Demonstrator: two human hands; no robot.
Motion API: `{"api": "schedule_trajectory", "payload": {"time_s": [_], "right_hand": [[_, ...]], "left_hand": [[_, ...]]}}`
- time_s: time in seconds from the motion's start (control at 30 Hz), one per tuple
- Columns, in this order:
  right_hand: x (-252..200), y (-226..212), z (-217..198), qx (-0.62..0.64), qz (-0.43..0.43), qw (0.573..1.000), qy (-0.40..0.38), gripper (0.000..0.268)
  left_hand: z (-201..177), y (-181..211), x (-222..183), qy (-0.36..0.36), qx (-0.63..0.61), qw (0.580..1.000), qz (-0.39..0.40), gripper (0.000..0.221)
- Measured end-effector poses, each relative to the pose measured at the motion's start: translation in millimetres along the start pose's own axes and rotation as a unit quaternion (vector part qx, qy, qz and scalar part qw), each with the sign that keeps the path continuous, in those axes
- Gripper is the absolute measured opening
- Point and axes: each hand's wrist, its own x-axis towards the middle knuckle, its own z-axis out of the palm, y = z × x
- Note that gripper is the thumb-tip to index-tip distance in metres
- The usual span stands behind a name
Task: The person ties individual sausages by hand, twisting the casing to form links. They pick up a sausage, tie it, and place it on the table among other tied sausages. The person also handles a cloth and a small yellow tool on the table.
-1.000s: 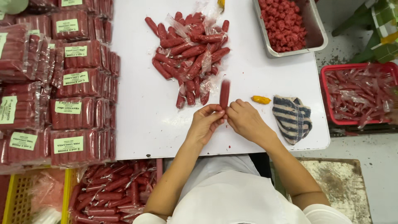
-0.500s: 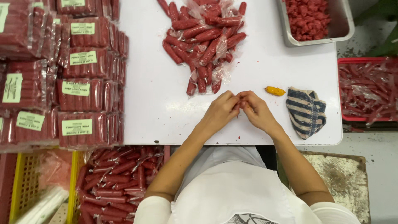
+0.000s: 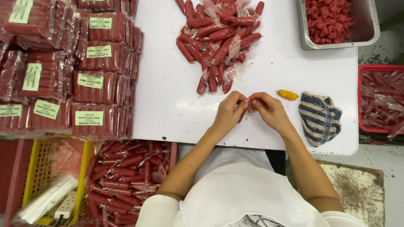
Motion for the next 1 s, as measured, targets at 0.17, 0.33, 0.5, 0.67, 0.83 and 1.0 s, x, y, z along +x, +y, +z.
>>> {"api": "schedule_trajectory", "payload": {"time_s": [0.17,0.33,0.5,0.67,0.83,1.0], "right_hand": [[7.7,-7.9,26.3,-0.099,-0.059,0.993,0.028,0.017],[6.0,33.8,49.9,-0.003,0.031,0.998,0.055,0.009],[5.3,22.8,67.5,0.271,0.163,0.937,0.148,0.009],[5.0,16.0,42.9,0.041,0.062,0.981,0.177,0.006],[22.2,13.4,13.3,0.151,0.058,0.961,0.224,0.008],[77.9,25.2,4.7,0.092,0.042,0.98,0.174,0.009]], "left_hand": [[-15.1,-14.1,-13.7,0.017,0.149,0.986,0.073,0.009],[-45.1,9.6,-17.2,-0.017,0.082,0.993,0.086,0.006],[-29.1,7.8,-24.2,-0.001,0.035,0.997,0.076,0.019],[-2.4,23.8,-22.3,0.034,0.045,0.998,-0.025,0.009],[12.6,0.9,-27.4,-0.048,0.095,0.993,-0.049,0.015],[-38.2,22.5,-43.2,-0.076,0.023,0.982,-0.169,0.027]]}}
